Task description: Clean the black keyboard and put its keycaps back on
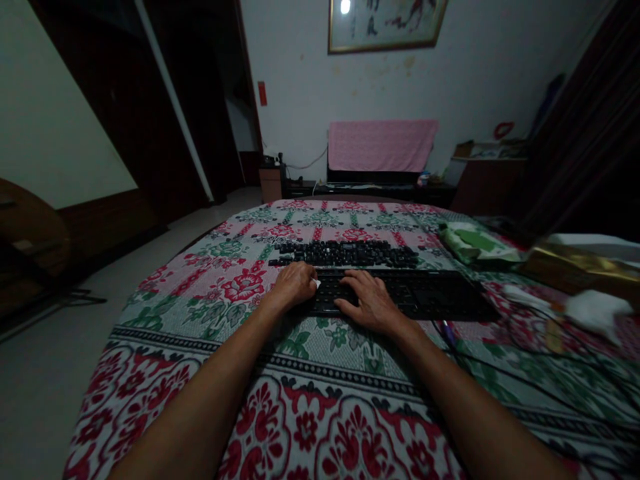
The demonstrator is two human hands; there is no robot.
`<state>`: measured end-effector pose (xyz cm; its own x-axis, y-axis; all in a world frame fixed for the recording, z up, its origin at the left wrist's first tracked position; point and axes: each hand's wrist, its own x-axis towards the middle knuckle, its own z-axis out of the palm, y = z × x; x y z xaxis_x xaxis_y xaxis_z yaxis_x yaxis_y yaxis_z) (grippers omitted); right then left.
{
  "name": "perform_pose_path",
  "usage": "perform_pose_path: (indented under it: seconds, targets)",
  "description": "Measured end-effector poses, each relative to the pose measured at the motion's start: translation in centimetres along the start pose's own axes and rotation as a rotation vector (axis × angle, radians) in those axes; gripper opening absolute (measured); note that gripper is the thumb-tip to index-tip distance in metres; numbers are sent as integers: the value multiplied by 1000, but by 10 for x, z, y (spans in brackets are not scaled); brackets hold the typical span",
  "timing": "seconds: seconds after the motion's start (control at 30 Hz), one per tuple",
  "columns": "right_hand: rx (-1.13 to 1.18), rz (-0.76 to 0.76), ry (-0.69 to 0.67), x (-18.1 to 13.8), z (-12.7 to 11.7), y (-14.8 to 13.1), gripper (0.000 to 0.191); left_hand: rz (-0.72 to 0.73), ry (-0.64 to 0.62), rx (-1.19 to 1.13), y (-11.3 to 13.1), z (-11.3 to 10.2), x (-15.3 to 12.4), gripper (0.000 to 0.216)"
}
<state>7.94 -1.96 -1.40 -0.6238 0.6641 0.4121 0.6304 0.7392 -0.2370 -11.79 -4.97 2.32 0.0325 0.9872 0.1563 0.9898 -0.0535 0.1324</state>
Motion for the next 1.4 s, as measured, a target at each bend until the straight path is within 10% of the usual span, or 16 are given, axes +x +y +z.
perform_pose_path:
  seconds: [1.4]
  targets:
    - [-21,9,-5,0,-1,-2,39,25,-33,-17,-31,-2,39,31]
